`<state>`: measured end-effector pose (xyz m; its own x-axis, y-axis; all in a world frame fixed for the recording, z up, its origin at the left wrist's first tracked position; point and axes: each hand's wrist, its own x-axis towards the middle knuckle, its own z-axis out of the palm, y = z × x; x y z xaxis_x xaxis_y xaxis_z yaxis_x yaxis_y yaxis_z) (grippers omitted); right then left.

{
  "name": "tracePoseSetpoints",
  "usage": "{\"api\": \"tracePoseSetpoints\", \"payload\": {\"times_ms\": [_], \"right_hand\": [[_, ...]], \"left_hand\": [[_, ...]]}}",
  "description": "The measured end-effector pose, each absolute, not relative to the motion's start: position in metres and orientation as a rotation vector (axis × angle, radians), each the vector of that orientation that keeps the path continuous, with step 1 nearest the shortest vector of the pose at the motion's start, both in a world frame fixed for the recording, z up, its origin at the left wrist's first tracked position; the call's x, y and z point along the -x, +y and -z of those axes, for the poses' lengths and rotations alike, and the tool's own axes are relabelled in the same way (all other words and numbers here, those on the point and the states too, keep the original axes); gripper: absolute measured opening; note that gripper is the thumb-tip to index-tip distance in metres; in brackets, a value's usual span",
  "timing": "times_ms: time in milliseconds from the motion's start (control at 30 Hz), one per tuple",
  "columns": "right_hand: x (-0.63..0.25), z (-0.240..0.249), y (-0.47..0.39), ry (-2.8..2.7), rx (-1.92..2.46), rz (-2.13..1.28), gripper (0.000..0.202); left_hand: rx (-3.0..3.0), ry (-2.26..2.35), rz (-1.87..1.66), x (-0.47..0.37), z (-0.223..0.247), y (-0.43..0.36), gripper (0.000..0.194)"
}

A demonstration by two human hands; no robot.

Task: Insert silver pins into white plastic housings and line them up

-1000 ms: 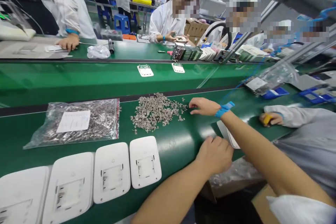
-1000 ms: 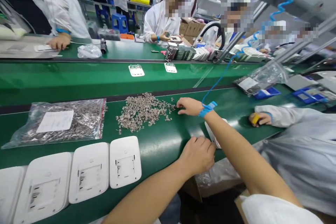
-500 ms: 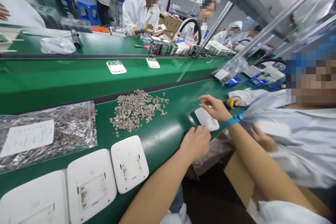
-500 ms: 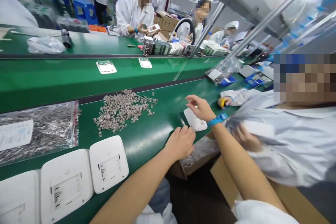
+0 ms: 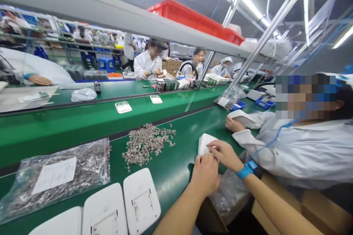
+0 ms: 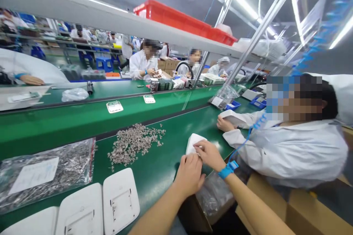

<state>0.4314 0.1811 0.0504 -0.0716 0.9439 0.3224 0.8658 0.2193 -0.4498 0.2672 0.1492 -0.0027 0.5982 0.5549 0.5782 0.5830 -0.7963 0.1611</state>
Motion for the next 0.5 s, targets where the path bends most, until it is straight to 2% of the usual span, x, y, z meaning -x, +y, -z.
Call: {"api": "tracePoseSetpoints", "payload": {"times_ms": [167, 367, 500], "right_hand": [[-0.419, -0.078, 0.195, -2.079, 1.612, -0.213, 0.025], [-0.405, -0.086, 0.205, -2.076, 1.639, -0.212, 0.016], [-0.395, -0.085, 0.201, -2.198, 1.578, -0.285, 0.020]], "left_hand": [[2.735, -1.230, 0.947, -0.271, 0.005, 0.145, 0.041], [2.758, -1.351, 1.014, -0.260, 0.001, 0.145, 0.028], [2.732, -1.435, 1.077, -0.246, -0.002, 0.141, 0.020]]}}
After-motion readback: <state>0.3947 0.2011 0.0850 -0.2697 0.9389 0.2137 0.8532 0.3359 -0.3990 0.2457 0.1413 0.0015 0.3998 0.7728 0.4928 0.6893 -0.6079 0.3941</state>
